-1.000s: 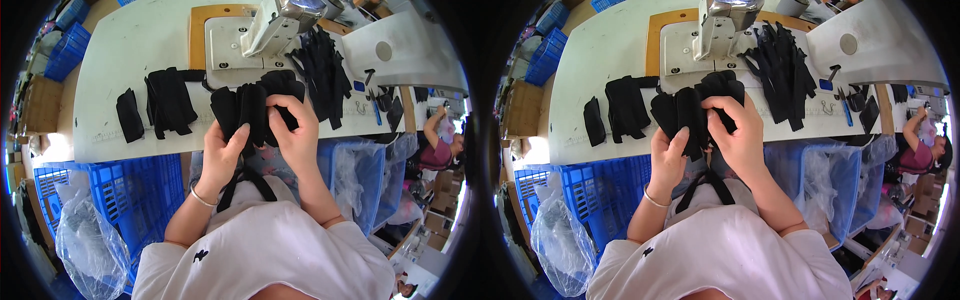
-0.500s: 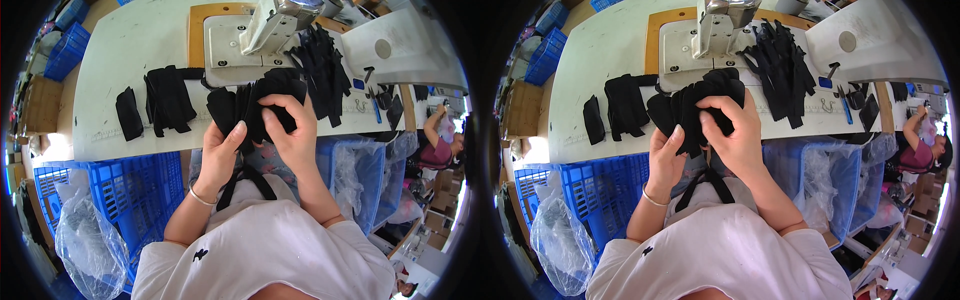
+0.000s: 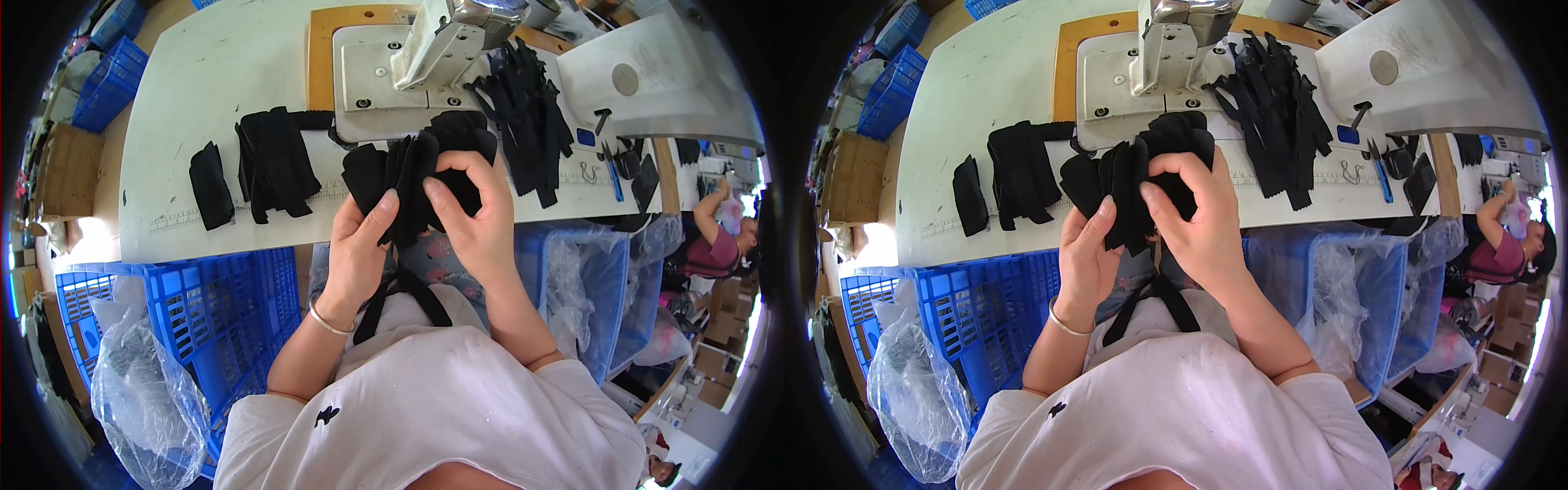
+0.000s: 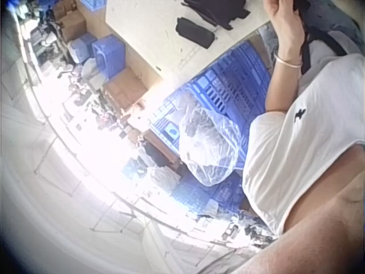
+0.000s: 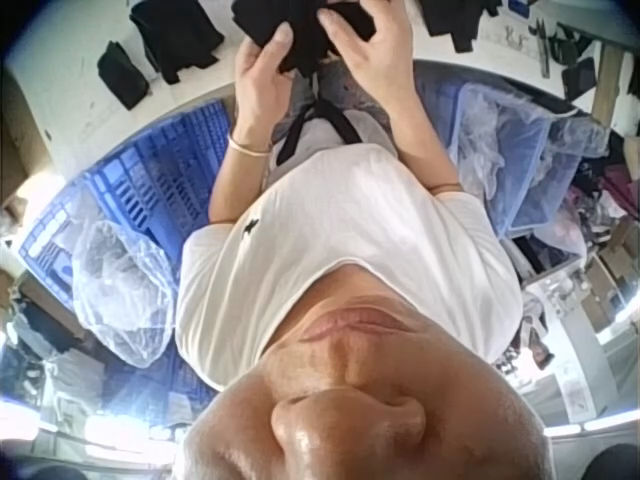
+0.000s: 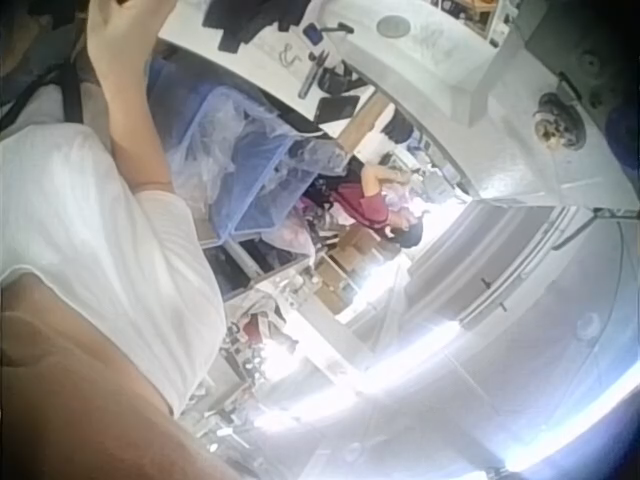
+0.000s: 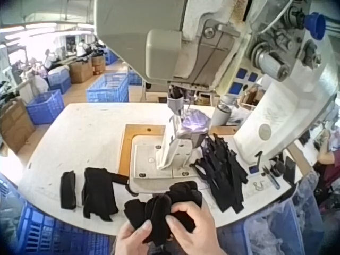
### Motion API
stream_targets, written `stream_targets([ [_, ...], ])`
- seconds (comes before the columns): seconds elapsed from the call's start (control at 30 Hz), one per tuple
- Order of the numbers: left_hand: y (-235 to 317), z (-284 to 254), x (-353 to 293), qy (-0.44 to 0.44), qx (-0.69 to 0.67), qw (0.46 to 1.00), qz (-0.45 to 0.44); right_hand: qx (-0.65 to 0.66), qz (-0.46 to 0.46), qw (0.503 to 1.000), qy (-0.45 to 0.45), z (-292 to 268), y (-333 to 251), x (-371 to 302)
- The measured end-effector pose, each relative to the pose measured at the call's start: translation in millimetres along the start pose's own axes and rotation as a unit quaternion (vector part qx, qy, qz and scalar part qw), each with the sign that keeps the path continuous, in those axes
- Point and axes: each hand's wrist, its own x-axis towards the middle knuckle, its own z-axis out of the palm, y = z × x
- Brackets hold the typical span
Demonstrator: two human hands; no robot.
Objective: Untying a bundle of black fabric strips and then sorting or counting them on a factory workstation table.
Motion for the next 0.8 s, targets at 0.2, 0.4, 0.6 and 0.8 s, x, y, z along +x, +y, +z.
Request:
stream_targets([
  [0.2,-5.9,-3.9,3.3,-0.008,-0.008,1.0,0.022,-0.062,-0.089,0.994,0.022,3.4,5.0,0.3],
  [0.4,-9.8,-8.1,0.1,0.01,0.009,1.0,0.028,-0.086,-0.055,0.995,0.011,7.9,-3.4,2.6],
  [0.6,-12.0,-12.4,2.8,-0.005,0.022,0.999,0.024,-0.064,-0.043,0.997,0.004,5.8,0.9,3.2],
  [0.8,-10.5,-10.6,3.5,-0.004,0.003,1.0,0.026,-0.081,-0.042,0.996,-0.02,4.0,2.2,5.8],
])
